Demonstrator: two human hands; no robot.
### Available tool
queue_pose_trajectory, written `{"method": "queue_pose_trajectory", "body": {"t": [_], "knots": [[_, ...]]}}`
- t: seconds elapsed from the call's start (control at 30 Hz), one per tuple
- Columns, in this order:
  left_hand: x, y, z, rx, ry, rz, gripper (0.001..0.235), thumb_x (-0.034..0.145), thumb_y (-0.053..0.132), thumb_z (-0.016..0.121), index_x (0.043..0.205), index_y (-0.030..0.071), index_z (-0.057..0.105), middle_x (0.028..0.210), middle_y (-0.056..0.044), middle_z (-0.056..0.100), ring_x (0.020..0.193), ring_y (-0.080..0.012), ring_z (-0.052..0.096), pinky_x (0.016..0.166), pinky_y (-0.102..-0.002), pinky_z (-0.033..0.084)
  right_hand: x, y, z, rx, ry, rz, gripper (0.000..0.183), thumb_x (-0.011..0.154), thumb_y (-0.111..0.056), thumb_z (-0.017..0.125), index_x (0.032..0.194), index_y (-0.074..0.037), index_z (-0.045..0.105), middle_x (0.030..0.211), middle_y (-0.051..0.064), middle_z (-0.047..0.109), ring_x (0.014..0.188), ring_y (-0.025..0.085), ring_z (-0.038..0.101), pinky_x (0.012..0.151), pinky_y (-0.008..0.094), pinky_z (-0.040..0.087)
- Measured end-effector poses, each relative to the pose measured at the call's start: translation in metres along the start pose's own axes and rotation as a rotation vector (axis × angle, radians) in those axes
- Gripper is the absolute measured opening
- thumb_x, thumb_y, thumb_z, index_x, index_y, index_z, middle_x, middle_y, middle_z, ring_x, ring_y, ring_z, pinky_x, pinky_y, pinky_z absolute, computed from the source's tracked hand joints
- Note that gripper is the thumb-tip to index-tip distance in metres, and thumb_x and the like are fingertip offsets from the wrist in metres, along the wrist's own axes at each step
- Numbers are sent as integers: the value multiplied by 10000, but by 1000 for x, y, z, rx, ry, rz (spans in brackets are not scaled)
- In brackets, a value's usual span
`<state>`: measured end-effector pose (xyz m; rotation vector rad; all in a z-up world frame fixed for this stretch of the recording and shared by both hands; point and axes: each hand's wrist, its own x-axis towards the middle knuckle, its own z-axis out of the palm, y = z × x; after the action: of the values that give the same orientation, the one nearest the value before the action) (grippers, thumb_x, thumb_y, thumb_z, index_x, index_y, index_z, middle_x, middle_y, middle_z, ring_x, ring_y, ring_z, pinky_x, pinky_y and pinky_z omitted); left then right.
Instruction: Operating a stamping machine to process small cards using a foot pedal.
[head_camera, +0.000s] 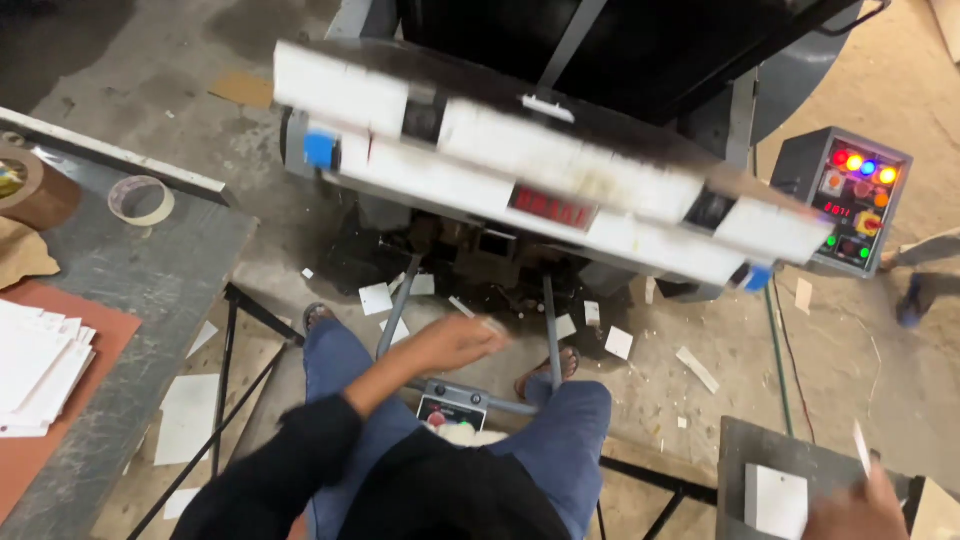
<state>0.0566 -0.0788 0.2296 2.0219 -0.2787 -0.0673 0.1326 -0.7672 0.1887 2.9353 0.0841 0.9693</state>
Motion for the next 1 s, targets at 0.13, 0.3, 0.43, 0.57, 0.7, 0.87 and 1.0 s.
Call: {"method": "queue_pose_trajectory", "body": {"t": [0.13, 0.3, 0.43, 0.57, 0.7, 0.87, 1.0], "knots": [[79, 56, -33, 213, 167, 277, 263, 1011, 335, 609, 1107, 152, 772, 1065, -85, 747, 996, -280, 699, 875, -384, 541, 111, -221, -50, 335, 97, -163, 233, 1097, -29, 488, 1230, -8, 678, 1101, 203, 691, 1049, 370, 671, 906, 443, 521], [111, -25, -1, 683, 299, 117, 539, 921, 469, 616, 1295, 81, 631, 1388, -148, 616, 1340, -355, 509, 1116, -474, 381, 116, -427, 11, 613, -63, -375, 422, 885, -20, 560, 1290, 11, 673, 1247, 208, 679, 1145, 376, 627, 971, 461, 499], [22, -3, 6, 821, 32, -52, 858, 867, 619, 628, 1490, 67, 416, 1570, -211, 371, 1468, -368, 296, 1181, -628, 108, 94, -514, 54, 710, -217, -558, 426, 900, 6, 527, 1287, -53, 693, 1333, 146, 680, 1264, 322, 623, 1079, 412, 485], [-100, -63, -2, 838, 174, 175, 647, 716, 222, 732, 1355, 155, 658, 1264, -93, 675, 1248, -313, 591, 1190, -616, 259, 92, -539, 72, 638, -310, -638, 415, 900, -15, 522, 1268, -51, 711, 1347, 166, 677, 1300, 316, 611, 1103, 398, 475], [-204, -27, -93, 898, 649, 228, 243, 798, 60, 716, 1039, 68, 747, 1028, -81, 722, 968, -268, 681, 1034, -564, 408, 147, -542, 92, 645, -259, -692, 397, 929, -41, 509, 1265, -58, 719, 1332, 174, 692, 1283, 326, 632, 1085, 404, 491], [-349, -64, -158, 1513, 1154, -584, 221, 1008, 66, 653, 1194, 146, 742, 1252, -92, 660, 1195, -297, 597, 1203, -579, 364, 262, -581, 58, 404, -590, -736, 529, 988, -541, 593, 1141, -55, 736, 1123, 209, 740, 1021, 412, 699, 911, 483, 543], [-418, -118, -164, 1469, 1142, -724, 237, 1007, 81, 629, 1225, 143, 696, 1264, -115, 610, 1186, -325, 539, 1190, -561, 342, 348, -602, 39, 612, -657, -731, 481, 985, -478, 650, 1147, -35, 745, 1108, 269, 711, 1030, 447, 664, 908, 496, 519]]}}
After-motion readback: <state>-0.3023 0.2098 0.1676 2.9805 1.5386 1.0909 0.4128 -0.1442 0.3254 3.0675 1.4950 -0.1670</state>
